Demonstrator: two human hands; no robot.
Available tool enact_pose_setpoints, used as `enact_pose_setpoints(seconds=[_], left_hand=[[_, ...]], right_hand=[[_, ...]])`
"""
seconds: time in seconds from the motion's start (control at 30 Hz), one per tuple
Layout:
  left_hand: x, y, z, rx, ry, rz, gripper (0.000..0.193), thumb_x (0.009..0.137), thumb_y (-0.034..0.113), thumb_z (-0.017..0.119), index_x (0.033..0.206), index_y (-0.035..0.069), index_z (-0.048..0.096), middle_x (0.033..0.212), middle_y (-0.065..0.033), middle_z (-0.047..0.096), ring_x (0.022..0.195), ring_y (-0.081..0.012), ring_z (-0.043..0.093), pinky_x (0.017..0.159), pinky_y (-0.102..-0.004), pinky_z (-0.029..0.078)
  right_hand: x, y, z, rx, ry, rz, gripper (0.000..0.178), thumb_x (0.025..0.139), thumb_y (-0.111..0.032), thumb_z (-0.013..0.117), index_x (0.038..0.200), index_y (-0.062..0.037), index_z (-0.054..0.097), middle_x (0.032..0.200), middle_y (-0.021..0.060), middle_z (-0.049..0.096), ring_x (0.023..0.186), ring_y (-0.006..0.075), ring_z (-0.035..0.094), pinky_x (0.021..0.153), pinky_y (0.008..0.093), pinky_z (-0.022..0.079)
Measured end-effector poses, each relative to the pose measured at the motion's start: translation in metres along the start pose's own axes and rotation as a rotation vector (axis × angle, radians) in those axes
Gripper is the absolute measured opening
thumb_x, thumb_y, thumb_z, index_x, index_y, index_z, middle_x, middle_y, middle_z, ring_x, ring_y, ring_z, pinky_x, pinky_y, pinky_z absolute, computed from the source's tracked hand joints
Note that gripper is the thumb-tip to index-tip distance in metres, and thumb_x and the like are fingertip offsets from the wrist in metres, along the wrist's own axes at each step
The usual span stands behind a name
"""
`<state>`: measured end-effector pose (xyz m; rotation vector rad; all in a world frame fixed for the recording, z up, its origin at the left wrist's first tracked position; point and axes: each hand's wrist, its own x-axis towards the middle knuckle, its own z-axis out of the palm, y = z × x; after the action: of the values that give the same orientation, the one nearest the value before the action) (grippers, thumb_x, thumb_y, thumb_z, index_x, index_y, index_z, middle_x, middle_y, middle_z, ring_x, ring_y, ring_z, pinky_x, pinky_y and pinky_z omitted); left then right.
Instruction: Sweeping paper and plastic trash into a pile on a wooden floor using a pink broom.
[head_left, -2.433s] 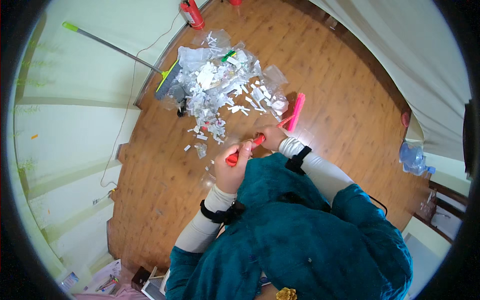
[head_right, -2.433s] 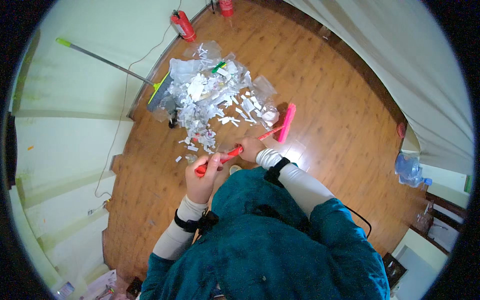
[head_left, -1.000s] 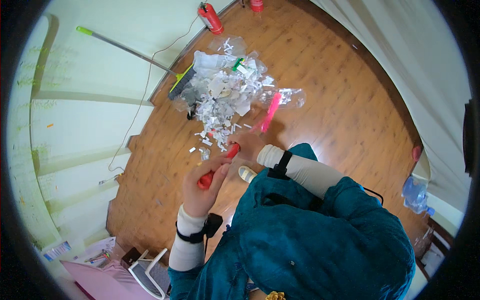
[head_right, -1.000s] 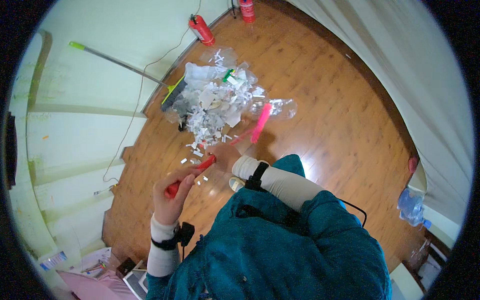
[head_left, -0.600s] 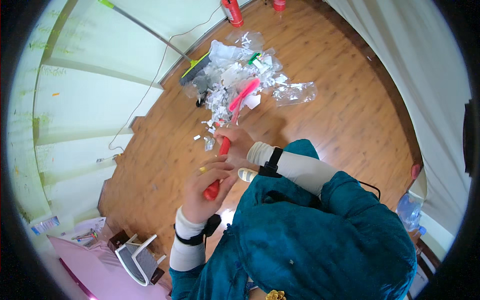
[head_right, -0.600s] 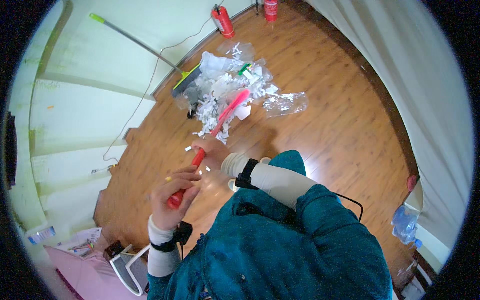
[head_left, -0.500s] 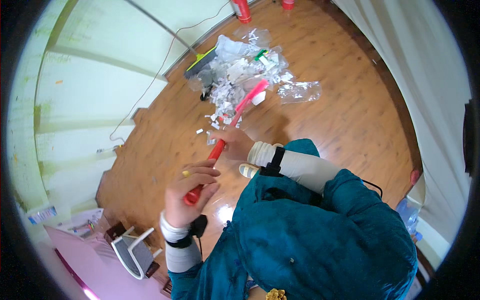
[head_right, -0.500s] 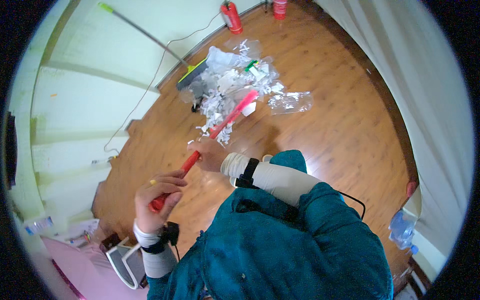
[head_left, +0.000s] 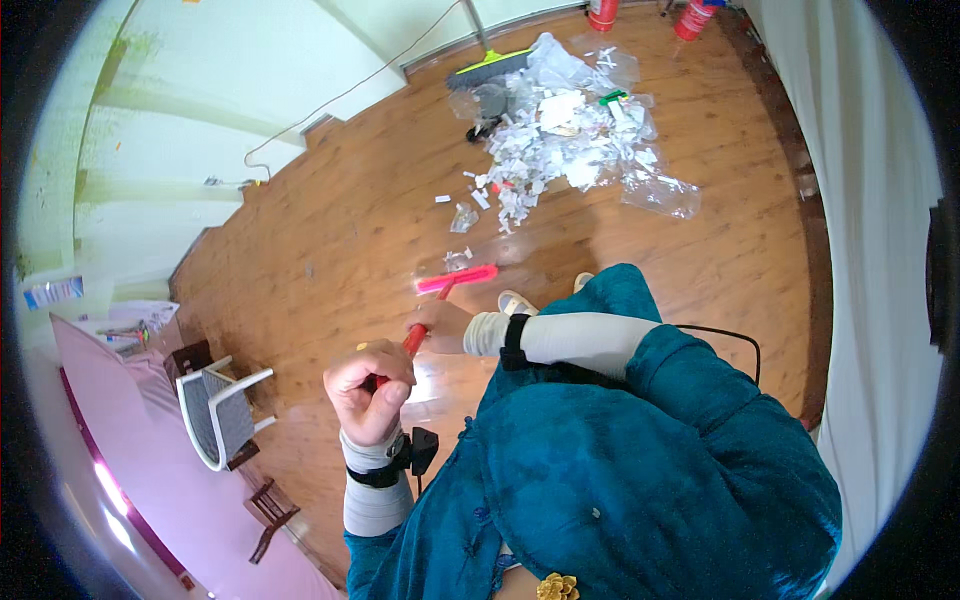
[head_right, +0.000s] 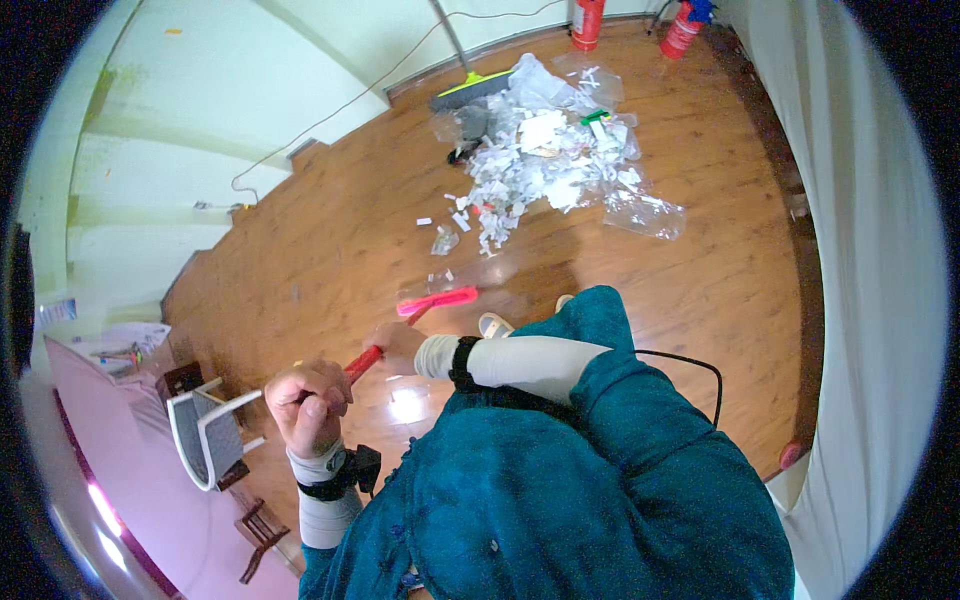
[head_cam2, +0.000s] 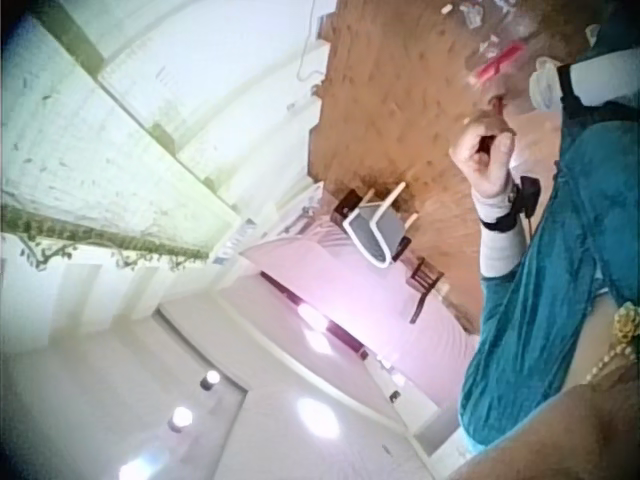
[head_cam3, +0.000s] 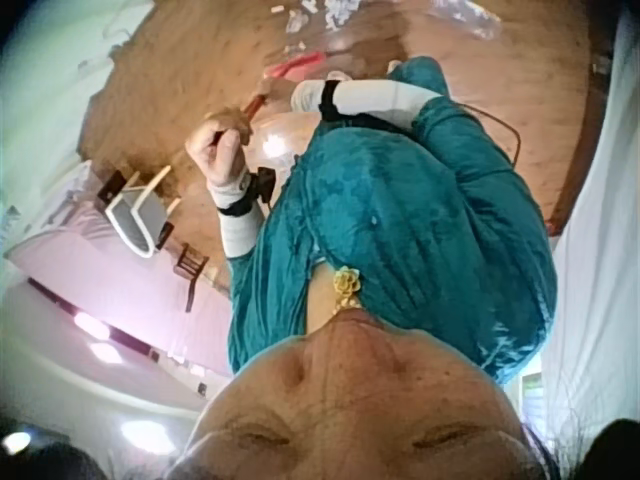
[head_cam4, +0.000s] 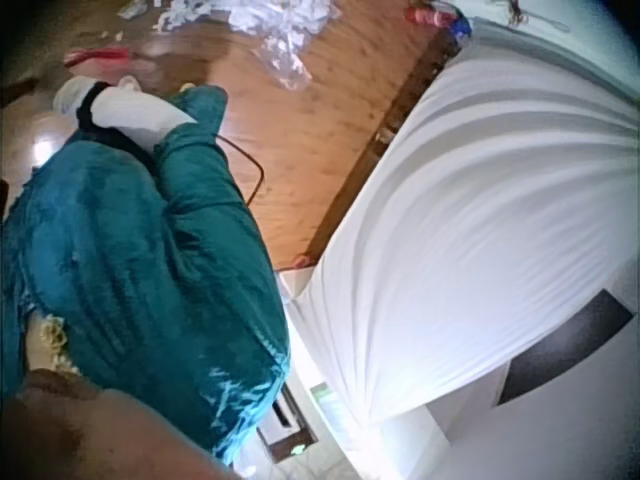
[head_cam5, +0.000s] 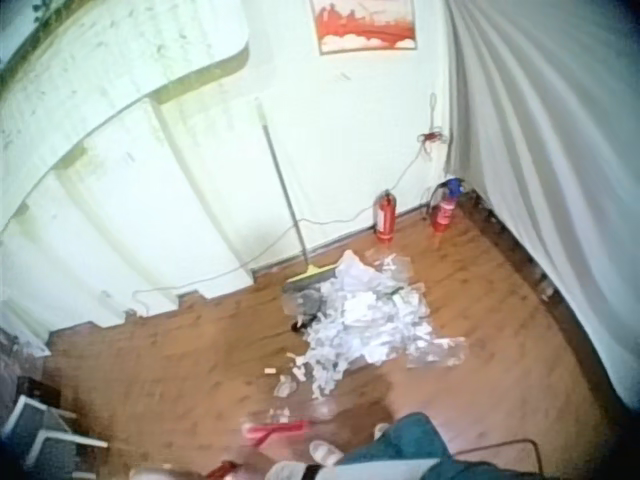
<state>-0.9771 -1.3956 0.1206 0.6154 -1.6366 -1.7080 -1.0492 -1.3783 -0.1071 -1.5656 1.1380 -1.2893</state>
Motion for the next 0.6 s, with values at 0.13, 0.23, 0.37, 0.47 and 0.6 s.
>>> enact_pose_setpoints(seconds=[0.13, 0.23, 0.37, 0.47, 0.6], left_hand=[[-0.004, -0.009, -0.047, 0.216, 0.077, -0.195, 0.026, 0.087, 0.009, 0.065, 0.065, -0.003, 0.056, 0.06, -0.0047, 0.057, 0.053, -0.0099, 0.048, 0.051, -0.025, 0.037], [0.018, -0.042, -0.061, 0.374, 0.145, -0.292, 0.032, 0.092, 0.007, 0.056, 0.061, -0.001, 0.053, 0.054, -0.0049, 0.052, 0.046, -0.0094, 0.044, 0.043, -0.0248, 0.031], [0.018, -0.056, -0.087, 0.335, 0.167, -0.155, 0.037, 0.096, 0.01, 0.057, 0.06, 0.002, 0.054, 0.055, -0.0031, 0.052, 0.046, -0.007, 0.041, 0.043, -0.0238, 0.029], [0.026, -0.048, -0.096, 0.237, 0.267, -0.104, 0.04, 0.097, 0.01, 0.058, 0.058, 0.003, 0.051, 0.054, -0.0021, 0.051, 0.046, -0.0066, 0.04, 0.043, -0.0238, 0.028], [0.037, -0.019, -0.101, 0.37, 0.241, -0.087, 0.041, 0.096, 0.012, 0.059, 0.057, 0.003, 0.05, 0.051, -0.0014, 0.049, 0.044, -0.0068, 0.041, 0.043, -0.023, 0.031]], right_hand=[[0.021, 0.034, 0.054, 0.026, -0.13, 0.045, 0.006, 0.077, -0.009, 0.06, 0.077, -0.01, 0.066, 0.075, 0.0179, 0.065, 0.073, 0.0373, 0.064, 0.062, 0.0455, 0.047], [0.037, 0.099, 0.078, -0.144, -0.153, -0.02, 0.008, 0.081, -0.014, 0.061, 0.082, -0.0115, 0.068, 0.08, 0.0139, 0.068, 0.069, 0.0304, 0.062, 0.064, 0.0408, 0.047], [0.056, 0.064, 0.051, 0.466, 0.004, 0.133, 0.011, 0.083, -0.019, 0.06, 0.089, -0.0141, 0.069, 0.083, 0.0117, 0.069, 0.077, 0.0291, 0.065, 0.068, 0.0412, 0.048], [0.075, 0.043, 0.028, -0.219, -0.128, 0.32, 0.01, 0.08, -0.02, 0.063, 0.079, -0.01, 0.066, 0.081, 0.0141, 0.066, 0.077, 0.0325, 0.063, 0.067, 0.0431, 0.049], [0.088, 0.043, 0.023, -0.465, -0.146, 0.342, 0.014, 0.08, -0.025, 0.065, 0.08, -0.0111, 0.066, 0.081, 0.0146, 0.066, 0.078, 0.0342, 0.062, 0.068, 0.0449, 0.048]])
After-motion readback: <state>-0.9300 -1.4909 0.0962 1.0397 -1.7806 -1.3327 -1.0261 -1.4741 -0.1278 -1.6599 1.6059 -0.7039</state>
